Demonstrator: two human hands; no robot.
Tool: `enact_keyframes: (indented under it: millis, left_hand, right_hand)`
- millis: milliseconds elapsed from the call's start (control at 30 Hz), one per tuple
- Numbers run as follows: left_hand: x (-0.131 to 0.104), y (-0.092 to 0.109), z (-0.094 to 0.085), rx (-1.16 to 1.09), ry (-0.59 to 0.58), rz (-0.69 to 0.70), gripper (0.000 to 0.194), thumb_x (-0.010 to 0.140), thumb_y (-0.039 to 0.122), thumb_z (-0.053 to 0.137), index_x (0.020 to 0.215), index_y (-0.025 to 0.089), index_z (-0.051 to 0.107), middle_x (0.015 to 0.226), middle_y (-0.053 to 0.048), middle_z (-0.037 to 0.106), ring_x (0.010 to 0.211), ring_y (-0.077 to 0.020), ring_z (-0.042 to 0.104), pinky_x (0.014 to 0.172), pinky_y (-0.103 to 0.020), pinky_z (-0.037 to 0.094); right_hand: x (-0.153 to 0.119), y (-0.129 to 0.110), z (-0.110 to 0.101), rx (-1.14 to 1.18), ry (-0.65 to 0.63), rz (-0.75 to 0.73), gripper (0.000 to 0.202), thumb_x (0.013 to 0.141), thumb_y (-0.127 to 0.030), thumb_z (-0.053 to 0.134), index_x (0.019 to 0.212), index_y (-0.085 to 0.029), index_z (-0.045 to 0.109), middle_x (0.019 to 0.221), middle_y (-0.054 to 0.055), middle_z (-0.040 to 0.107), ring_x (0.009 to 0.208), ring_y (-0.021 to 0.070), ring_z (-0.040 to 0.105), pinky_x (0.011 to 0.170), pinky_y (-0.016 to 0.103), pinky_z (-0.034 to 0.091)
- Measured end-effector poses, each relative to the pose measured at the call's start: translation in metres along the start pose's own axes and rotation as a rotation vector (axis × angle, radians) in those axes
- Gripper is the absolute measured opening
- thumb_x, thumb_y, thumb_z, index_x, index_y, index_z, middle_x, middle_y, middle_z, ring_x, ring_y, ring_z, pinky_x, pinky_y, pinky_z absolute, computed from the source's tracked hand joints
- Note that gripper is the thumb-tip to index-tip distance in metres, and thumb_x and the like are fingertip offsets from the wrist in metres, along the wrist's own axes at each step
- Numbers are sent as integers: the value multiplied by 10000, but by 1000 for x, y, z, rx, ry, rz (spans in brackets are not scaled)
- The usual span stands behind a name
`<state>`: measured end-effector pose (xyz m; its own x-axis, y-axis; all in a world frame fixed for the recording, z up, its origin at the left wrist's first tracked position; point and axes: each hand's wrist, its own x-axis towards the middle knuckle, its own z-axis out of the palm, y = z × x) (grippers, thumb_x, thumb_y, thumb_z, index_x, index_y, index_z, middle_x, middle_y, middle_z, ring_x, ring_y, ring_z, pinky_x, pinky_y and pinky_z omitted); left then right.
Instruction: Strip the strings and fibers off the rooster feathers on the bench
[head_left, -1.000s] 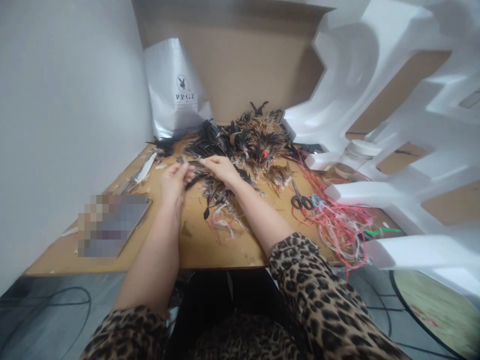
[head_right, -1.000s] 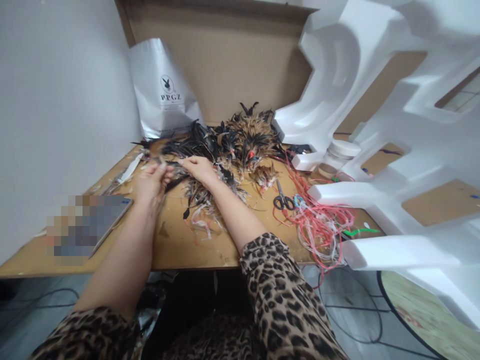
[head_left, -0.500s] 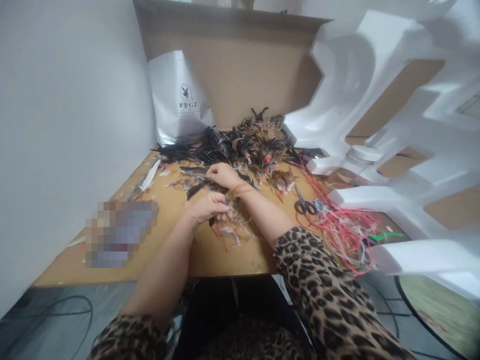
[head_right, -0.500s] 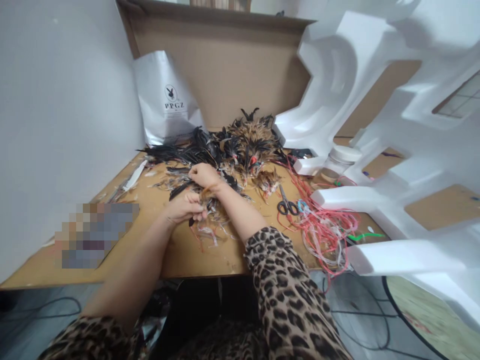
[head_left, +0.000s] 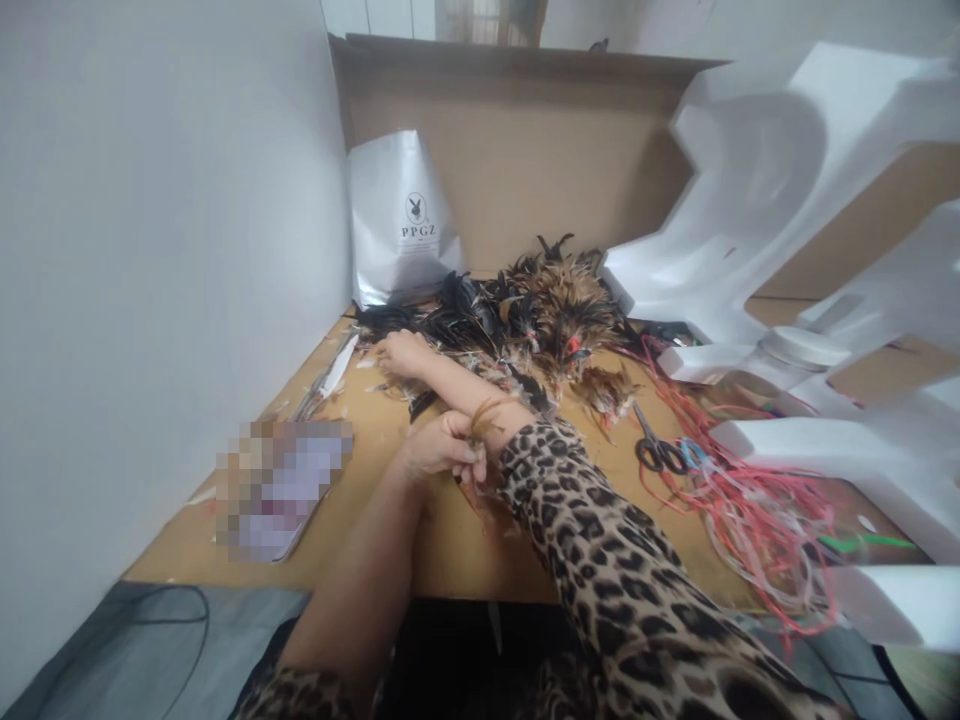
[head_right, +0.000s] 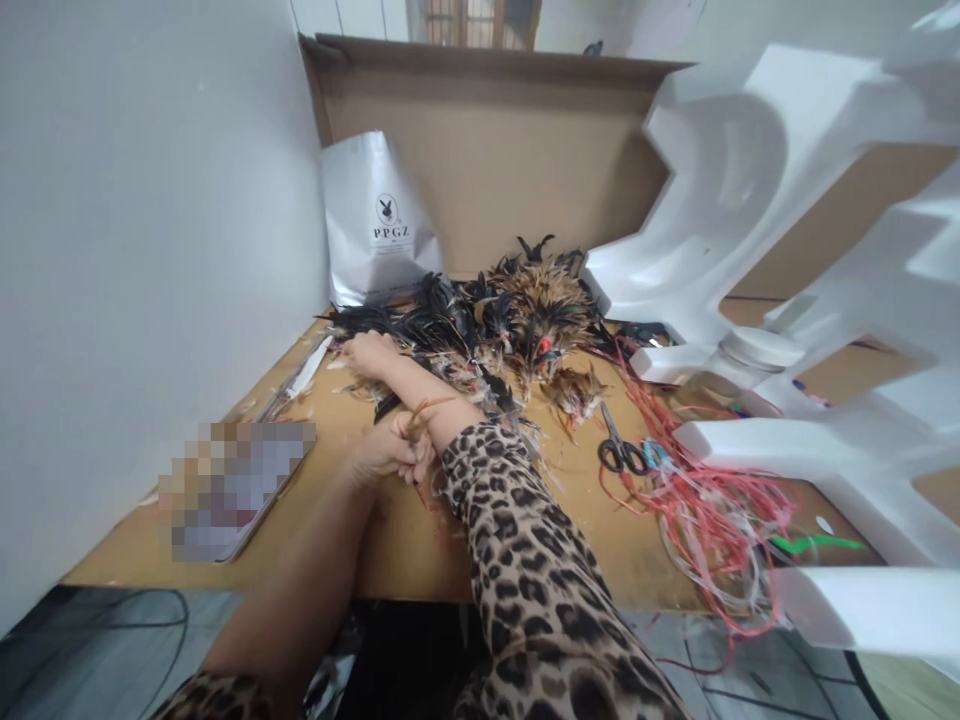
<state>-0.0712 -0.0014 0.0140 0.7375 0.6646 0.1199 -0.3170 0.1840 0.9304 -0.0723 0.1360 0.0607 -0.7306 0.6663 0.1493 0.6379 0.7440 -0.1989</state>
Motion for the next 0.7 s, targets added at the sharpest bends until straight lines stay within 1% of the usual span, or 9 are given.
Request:
enact_keyframes:
  millis: [100, 200, 300, 367, 467, 533, 567, 633, 700]
  left_hand:
    - [-5, -1, -8, -43, 68, 82, 258, 580, 362, 766, 625, 123, 679, 551, -70, 666, 363, -97, 534, 313, -161, 310]
    - [-8, -1, -12, -59, 116, 131, 270, 576, 367, 764, 612, 121, 659, 521, -58, 647, 352, -94, 515, 312, -165, 297]
    - [-7, -1, -12, -58, 139, 139, 289, 573, 380, 761, 601, 121, 636, 496, -43, 626, 341, -90, 497, 318, -172, 296]
    - [-5, 0, -9, -43, 139, 108, 292, 578, 382, 759, 606, 123, 627, 498, -42, 625, 352, -95, 506, 323, -175, 296]
    - [0, 0, -3, -2, 83, 24, 299, 581, 379, 762, 595, 116, 621, 524, -59, 639, 369, -88, 505, 339, -175, 302]
    - [2, -2, -1, 15, 53, -6, 303, 580, 379, 764, 599, 108, 630, 529, -65, 640, 372, -78, 490, 352, -176, 303]
    - [3, -3, -1, 14, 59, 2, 299, 583, 377, 764, 610, 108, 637, 528, -63, 638, 379, -78, 491, 360, -176, 307]
    - [4, -7, -3, -16, 119, 42, 279, 592, 365, 762, 634, 117, 641, 528, -50, 633, 405, -87, 506, 382, -181, 323]
    - [4, -9, -6, -63, 206, 96, 269, 581, 348, 772, 640, 128, 630, 509, -29, 611, 425, -93, 509, 411, -191, 346]
  right_hand:
    - [15, -5, 9, -3, -12, -47, 464, 808, -347, 513, 1270, -302, 498, 1298, 67, 527, 1174, 290, 449, 950, 522, 380]
    - [25, -5, 22, 8, -22, -84, 645, 747, -492, 569, 1336, -287, 407, 1358, 86, 456, 1225, 319, 380, 960, 577, 349]
    - [26, -3, 31, -2, -103, -108, 791, 645, -662, 583, 1322, -284, 427, 1390, 108, 411, 1271, 364, 314, 970, 634, 287]
    - [20, 0, 32, -24, -176, -103, 753, 645, -685, 564, 1282, -295, 476, 1389, 108, 415, 1284, 383, 302, 973, 658, 247]
    - [2, 4, 23, -59, -215, -58, 503, 735, -551, 553, 1148, -266, 585, 1293, 108, 513, 1207, 342, 428, 963, 584, 308]
    - [-14, 8, 13, -95, -210, -41, 282, 789, -381, 522, 966, -205, 652, 1130, 110, 616, 1059, 277, 541, 911, 470, 383]
    - [-22, 11, 8, -109, -213, -40, 236, 800, -318, 496, 899, -182, 661, 1043, 107, 650, 971, 247, 576, 874, 420, 402]
    - [-39, 18, -1, -93, -199, -58, 227, 805, -256, 460, 864, -161, 658, 931, 93, 673, 827, 192, 588, 782, 323, 412]
    - [-55, 27, -8, -56, -217, -83, 221, 796, -225, 463, 865, -143, 657, 872, 77, 676, 725, 145, 558, 691, 254, 386]
